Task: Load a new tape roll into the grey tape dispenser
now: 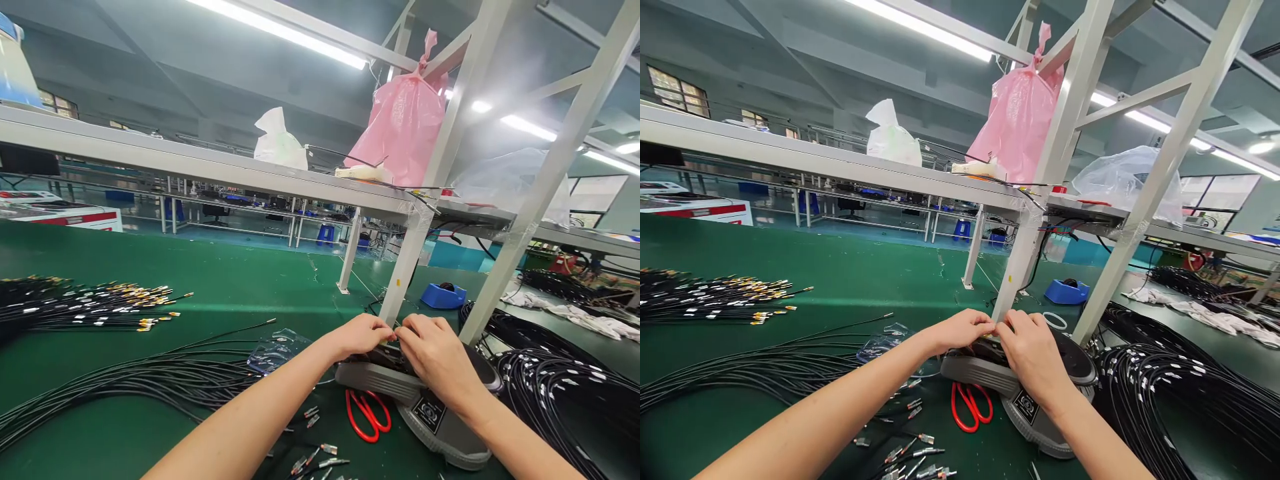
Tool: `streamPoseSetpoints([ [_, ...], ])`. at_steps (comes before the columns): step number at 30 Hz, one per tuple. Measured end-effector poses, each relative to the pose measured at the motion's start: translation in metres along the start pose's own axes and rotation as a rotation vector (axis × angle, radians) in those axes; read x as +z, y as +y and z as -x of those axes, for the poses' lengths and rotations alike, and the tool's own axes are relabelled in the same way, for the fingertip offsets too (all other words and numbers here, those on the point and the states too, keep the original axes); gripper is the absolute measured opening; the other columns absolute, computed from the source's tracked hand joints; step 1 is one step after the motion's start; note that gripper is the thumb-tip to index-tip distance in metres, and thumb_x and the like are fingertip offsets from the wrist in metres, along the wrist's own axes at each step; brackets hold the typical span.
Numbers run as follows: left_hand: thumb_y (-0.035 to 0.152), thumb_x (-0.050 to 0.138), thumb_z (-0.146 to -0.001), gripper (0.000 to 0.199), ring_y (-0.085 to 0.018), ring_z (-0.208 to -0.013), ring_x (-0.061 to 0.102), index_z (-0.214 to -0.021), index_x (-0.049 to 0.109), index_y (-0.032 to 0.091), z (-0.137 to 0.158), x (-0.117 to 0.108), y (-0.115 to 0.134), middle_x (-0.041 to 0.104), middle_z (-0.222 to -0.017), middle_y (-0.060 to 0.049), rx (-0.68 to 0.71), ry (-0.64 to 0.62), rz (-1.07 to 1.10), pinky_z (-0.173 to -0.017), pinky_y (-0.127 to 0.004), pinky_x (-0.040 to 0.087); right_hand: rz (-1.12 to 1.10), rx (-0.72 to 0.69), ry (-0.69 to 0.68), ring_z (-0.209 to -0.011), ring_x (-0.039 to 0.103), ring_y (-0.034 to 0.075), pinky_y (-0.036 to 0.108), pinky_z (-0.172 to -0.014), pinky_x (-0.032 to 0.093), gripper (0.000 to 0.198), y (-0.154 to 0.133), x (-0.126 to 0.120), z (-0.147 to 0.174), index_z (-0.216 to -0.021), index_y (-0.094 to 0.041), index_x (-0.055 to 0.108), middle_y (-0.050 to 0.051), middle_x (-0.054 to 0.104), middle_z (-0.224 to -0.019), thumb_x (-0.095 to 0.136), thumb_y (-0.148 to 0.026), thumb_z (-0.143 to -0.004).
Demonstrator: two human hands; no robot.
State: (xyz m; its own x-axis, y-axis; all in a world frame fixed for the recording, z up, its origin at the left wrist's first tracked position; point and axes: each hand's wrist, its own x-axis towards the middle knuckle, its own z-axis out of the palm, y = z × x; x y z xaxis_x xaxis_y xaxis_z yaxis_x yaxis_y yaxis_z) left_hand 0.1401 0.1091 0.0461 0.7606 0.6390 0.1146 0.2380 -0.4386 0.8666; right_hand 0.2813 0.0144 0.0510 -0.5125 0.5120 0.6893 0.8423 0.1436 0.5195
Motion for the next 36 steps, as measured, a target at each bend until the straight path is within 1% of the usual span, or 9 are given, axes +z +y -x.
streamPoseSetpoints([
  [5,0.02,0.053,-0.088,0.019,-0.008,-0.058,0.034,-0.069,0.05,0.018,0.0,0.001,0.002,0.038,-0.059,0.009,-0.051,-0.026,0.126,-0.052,-0.021,0.029,-0.111,0.075,-0.053,-0.069,0.058,0.019,0.032,-0.066,0.039,0.028,0.001,0.003,0.005,-0.077,-0.018,0.064,0.005,0.065,-0.075,0.041,-0.014,-0.094],
  [9,0.017,0.053,-0.087,0.017,-0.007,-0.057,0.033,-0.07,0.051,0.017,0.0,0.003,0.0,0.042,-0.059,0.009,-0.053,-0.01,0.175,-0.053,-0.023,0.025,-0.457,0.512,-0.189,-0.079,0.062,0.024,0.039,-0.073,0.045,0.025,0.007,0.002,0.007,-0.09,-0.019,0.064,0.01,0.068,-0.089,0.039,-0.022,-0.087],
  [13,0.015,0.052,-0.087,0.014,-0.007,-0.058,0.034,-0.073,0.053,0.016,-0.001,0.004,-0.002,0.045,-0.062,0.009,-0.03,0.003,0.2,-0.055,-0.023,0.026,-0.74,0.895,-0.376,-0.078,0.062,0.025,0.04,-0.076,0.047,0.022,0.012,-0.004,-0.002,-0.075,-0.024,0.062,0.009,0.07,-0.086,0.042,-0.033,-0.072],
  [17,0.015,0.054,-0.086,0.013,-0.007,-0.06,0.035,-0.073,0.055,0.015,-0.002,0.005,-0.004,0.046,-0.064,0.009,0.011,0.012,0.189,-0.056,-0.023,0.025,-0.806,0.923,-0.45,-0.07,0.062,0.024,0.037,-0.067,0.047,0.027,0.01,-0.002,-0.01,-0.062,-0.026,0.062,0.004,0.07,-0.068,0.048,-0.047,-0.072],
  [23,0.022,0.054,-0.088,0.014,-0.007,-0.06,0.037,-0.075,0.057,0.016,-0.005,0.007,-0.006,0.045,-0.063,0.009,0.037,0.007,0.093,-0.055,-0.021,0.029,-0.811,0.943,-0.443,-0.062,0.058,0.02,0.032,-0.06,0.043,0.021,0.008,0.007,-0.009,-0.051,-0.026,0.059,0.0,0.064,-0.056,0.055,-0.035,-0.069],
  [26,0.025,0.055,-0.088,0.017,-0.011,-0.078,0.053,-0.096,0.064,0.012,-0.004,0.005,-0.006,0.063,-0.087,0.001,0.051,0.04,-0.018,-0.071,-0.022,0.04,-0.797,0.965,-0.436,-0.061,0.057,0.019,0.032,-0.06,0.042,0.021,0.008,0.008,-0.009,-0.048,-0.026,0.057,0.0,0.063,-0.055,0.054,-0.031,-0.068],
  [29,0.027,0.065,-0.082,0.036,-0.019,-0.1,0.06,-0.114,0.062,0.01,0.006,-0.005,-0.009,0.067,-0.112,-0.01,0.055,0.061,-0.182,-0.087,-0.028,0.044,-0.776,1.001,-0.439,-0.059,0.056,0.019,0.032,-0.059,0.041,0.022,0.009,0.01,-0.009,-0.046,-0.026,0.055,0.0,0.06,-0.052,0.054,-0.03,-0.067],
  [33,0.027,0.074,-0.071,0.03,-0.029,-0.104,0.059,-0.097,0.068,0.015,0.026,-0.021,-0.025,0.07,-0.106,-0.01,0.028,0.1,-0.42,-0.089,-0.038,0.045,-0.771,1.031,-0.443,-0.058,0.055,0.019,0.032,-0.059,0.041,0.023,0.009,0.011,-0.007,-0.044,-0.026,0.053,0.0,0.06,-0.052,0.055,-0.03,-0.067],
  [36,0.028,0.07,-0.075,0.021,-0.027,-0.101,0.06,-0.092,0.067,0.018,0.034,-0.027,-0.038,0.071,-0.101,-0.007,0.007,0.145,-0.519,-0.087,-0.038,0.045,-0.766,1.05,-0.439,-0.058,0.054,0.019,0.033,-0.059,0.04,0.022,0.01,0.01,-0.009,-0.043,-0.026,0.052,0.0,0.06,-0.052,0.054,-0.029,-0.065],
])
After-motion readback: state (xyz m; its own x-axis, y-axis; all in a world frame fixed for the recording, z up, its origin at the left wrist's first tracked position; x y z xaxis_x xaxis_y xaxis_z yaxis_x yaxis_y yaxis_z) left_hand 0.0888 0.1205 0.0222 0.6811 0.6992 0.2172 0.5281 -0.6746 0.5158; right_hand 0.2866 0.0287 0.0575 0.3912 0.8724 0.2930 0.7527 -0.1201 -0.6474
